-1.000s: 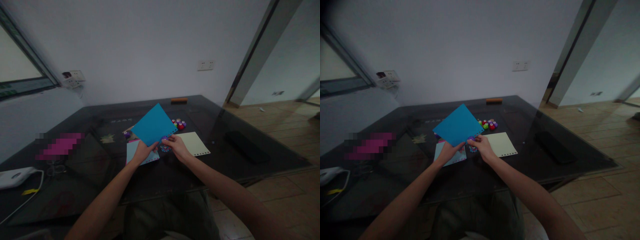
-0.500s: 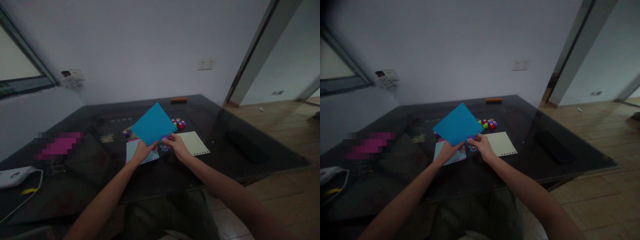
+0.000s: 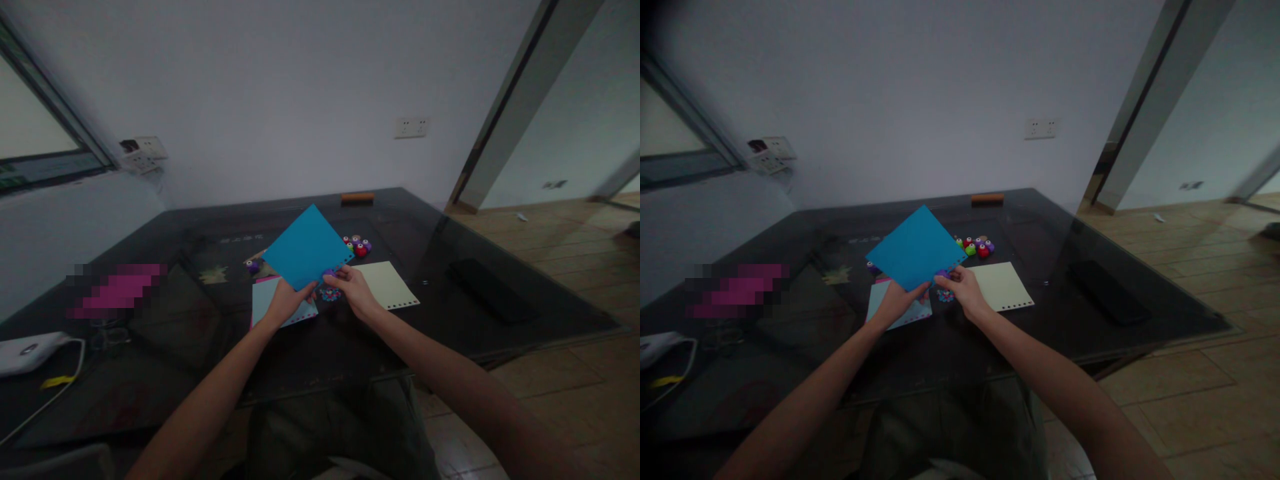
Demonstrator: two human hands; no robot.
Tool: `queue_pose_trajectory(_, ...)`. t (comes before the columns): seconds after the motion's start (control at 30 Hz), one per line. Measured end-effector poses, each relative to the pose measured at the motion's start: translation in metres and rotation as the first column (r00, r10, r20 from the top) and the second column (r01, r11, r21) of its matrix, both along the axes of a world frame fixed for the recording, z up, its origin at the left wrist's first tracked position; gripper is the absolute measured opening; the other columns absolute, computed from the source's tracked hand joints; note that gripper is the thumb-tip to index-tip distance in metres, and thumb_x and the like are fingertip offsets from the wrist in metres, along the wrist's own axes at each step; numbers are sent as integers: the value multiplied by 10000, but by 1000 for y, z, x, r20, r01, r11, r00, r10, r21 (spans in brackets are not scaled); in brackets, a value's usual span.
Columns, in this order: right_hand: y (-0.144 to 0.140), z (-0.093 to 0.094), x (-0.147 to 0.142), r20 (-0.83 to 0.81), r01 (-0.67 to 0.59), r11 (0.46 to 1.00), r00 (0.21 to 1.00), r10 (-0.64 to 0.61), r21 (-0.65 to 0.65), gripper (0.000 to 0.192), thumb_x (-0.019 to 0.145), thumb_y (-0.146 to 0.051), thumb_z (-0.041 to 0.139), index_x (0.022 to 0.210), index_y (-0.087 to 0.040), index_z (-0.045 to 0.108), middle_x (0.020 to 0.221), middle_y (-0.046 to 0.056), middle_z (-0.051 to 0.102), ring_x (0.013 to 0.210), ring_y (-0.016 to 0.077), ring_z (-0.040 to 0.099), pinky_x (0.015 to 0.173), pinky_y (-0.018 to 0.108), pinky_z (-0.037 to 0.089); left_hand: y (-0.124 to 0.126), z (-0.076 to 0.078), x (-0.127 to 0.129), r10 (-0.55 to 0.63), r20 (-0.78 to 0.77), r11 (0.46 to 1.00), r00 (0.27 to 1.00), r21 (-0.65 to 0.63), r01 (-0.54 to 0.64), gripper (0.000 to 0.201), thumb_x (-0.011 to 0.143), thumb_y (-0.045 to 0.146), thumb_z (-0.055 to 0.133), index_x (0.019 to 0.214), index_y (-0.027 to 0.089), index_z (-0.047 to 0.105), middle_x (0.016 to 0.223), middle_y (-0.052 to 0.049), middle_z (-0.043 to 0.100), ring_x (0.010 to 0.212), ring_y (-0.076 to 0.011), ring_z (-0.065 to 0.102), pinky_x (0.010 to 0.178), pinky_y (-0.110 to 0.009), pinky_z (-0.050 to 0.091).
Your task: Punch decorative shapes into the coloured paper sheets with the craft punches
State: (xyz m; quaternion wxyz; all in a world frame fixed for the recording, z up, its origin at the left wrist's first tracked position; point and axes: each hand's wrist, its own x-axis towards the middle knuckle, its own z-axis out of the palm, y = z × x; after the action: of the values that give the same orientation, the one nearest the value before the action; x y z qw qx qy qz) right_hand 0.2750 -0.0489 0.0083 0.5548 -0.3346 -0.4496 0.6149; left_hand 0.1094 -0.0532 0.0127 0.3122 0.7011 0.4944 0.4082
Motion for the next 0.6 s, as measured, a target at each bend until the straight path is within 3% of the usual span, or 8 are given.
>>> queue_pose_trajectory(0.6, 5, -1, 5, 59, 2, 1000, 998, -4, 29, 366, 543, -335, 790, 859, -206, 657, 876, 43, 699, 824, 209, 638, 767, 358, 494, 0, -6, 1, -5, 55, 1000, 998, -14, 6, 253, 805, 398, 552, 782, 161, 635, 660, -41, 701, 602, -180, 647, 658, -296, 513)
